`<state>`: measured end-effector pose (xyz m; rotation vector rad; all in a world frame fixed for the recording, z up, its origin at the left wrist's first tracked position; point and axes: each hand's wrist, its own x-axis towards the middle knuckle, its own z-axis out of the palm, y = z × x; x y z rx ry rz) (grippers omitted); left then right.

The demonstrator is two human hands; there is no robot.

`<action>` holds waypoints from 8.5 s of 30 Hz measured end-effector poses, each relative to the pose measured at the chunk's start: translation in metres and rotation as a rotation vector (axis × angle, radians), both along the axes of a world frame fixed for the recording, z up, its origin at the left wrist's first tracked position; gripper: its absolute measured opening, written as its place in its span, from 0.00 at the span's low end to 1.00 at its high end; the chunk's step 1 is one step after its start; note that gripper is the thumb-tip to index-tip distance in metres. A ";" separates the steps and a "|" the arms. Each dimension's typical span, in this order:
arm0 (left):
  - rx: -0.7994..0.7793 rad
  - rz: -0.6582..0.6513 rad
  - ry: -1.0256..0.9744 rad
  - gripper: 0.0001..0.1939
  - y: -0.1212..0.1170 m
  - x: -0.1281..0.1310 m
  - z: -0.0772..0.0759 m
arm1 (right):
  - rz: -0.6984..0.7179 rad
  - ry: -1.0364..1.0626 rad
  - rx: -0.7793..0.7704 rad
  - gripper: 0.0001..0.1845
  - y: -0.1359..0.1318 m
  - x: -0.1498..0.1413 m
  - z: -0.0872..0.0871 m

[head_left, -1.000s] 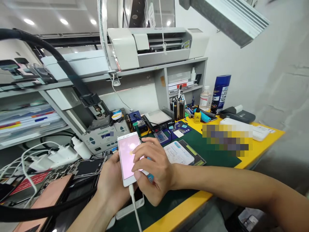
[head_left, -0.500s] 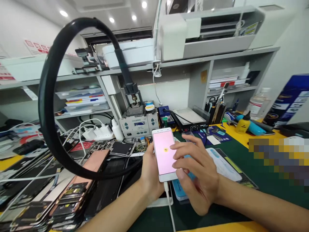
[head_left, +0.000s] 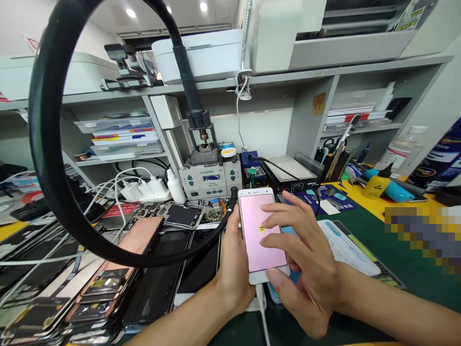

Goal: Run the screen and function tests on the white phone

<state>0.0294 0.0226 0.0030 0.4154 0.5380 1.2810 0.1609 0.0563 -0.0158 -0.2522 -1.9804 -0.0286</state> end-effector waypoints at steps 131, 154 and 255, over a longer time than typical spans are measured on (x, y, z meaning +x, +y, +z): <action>-0.068 0.048 0.156 0.32 -0.005 0.002 -0.003 | 0.032 0.168 -0.004 0.07 -0.015 -0.005 0.010; -0.075 0.039 0.139 0.33 -0.006 0.002 -0.002 | 0.058 0.130 0.015 0.08 -0.013 -0.004 0.010; 0.024 -0.049 0.054 0.28 -0.007 0.002 -0.004 | -0.039 0.295 -0.085 0.08 0.005 0.009 0.018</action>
